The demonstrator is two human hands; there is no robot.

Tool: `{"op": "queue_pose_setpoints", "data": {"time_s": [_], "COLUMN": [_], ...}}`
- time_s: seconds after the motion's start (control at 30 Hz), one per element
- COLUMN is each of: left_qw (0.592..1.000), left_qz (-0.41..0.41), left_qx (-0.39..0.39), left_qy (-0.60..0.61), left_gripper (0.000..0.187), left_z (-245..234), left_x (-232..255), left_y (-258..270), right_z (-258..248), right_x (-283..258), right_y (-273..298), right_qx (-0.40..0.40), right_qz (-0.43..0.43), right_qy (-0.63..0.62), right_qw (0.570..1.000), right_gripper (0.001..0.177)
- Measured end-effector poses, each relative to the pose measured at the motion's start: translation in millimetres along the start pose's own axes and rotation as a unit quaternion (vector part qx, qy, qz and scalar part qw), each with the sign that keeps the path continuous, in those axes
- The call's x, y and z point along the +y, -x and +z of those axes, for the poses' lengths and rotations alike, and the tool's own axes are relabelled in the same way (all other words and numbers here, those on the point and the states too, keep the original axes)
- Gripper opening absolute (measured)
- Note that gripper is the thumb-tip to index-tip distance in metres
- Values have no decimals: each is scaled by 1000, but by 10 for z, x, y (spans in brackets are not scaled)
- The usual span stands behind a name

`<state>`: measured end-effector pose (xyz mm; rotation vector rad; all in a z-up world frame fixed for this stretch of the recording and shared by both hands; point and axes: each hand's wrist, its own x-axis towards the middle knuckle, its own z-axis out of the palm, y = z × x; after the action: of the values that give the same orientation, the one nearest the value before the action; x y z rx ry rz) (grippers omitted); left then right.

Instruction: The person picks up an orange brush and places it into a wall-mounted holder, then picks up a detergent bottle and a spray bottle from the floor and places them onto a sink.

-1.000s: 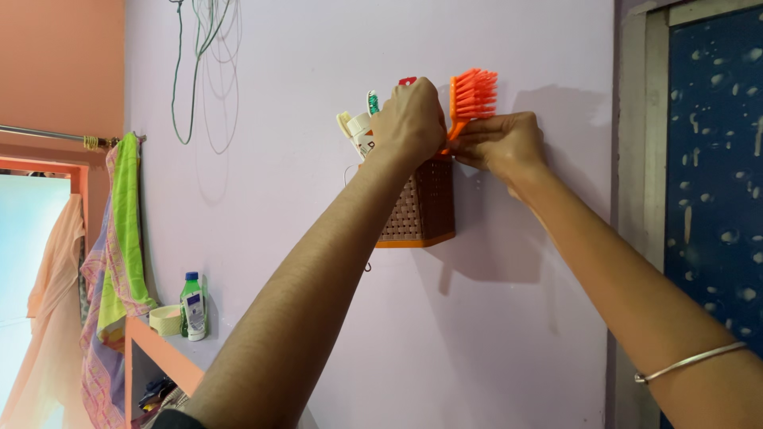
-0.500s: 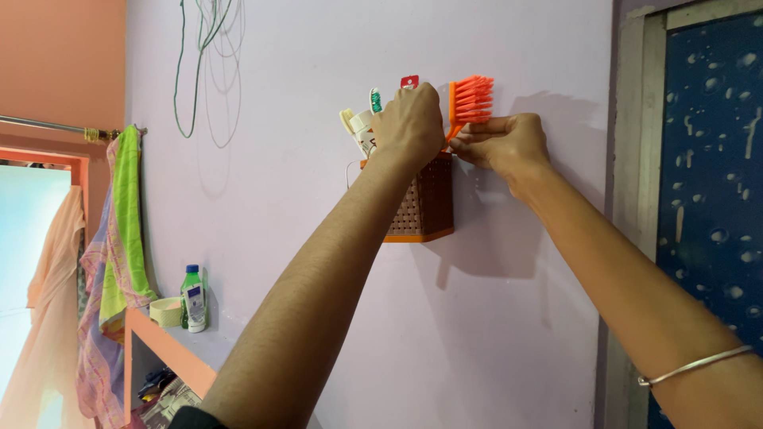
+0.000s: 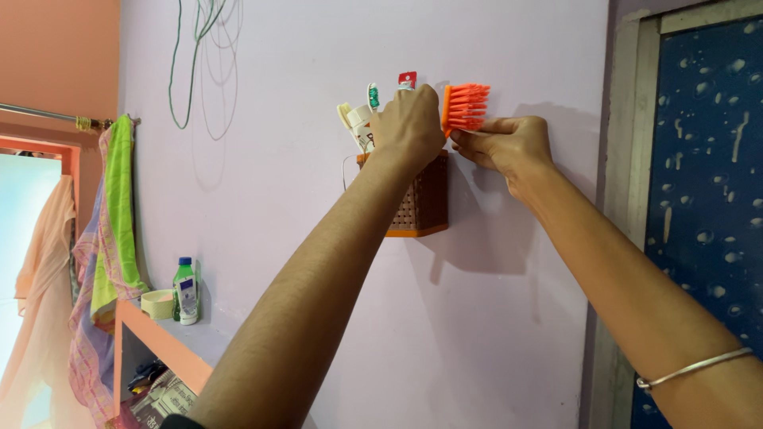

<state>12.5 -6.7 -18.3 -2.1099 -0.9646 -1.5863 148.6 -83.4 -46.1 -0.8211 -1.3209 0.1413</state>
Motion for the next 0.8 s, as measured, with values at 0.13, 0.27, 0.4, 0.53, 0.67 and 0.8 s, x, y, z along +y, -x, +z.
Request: {"op": "queue_pose_setpoints", "data": {"time_s": [0.13,0.27,0.4,0.53,0.67,0.8], "left_qw": [1000,1000,998,994,990,986], "left_qz": [0,-9,-12,-50,-45,-18], "left_qx": [3,-8,33,56,83,113], "left_qy": [5,28,43,75,102,121], "left_gripper": [21,27,23,25,28,37], "left_z": [-39,-151,-182,-180,-224,-297], "left_x": [10,32,87,147,178,191], "left_y": [29,79,158,289,362,480], "right_z": [19,18,-24,-67,-55,-21], "right_x": [-28,-80,-46,54,18,-83], "right_y": [25,82,78,38,100,235], "right_qx": [3,17,34,9,24,50], "right_qz": [0,13,27,-17,6,2], "right_qy": [-2,28,66,152,204,290], "right_qw": [1000,999,997,988,979,956], "right_gripper": [25,27,30,48,55,72]}}
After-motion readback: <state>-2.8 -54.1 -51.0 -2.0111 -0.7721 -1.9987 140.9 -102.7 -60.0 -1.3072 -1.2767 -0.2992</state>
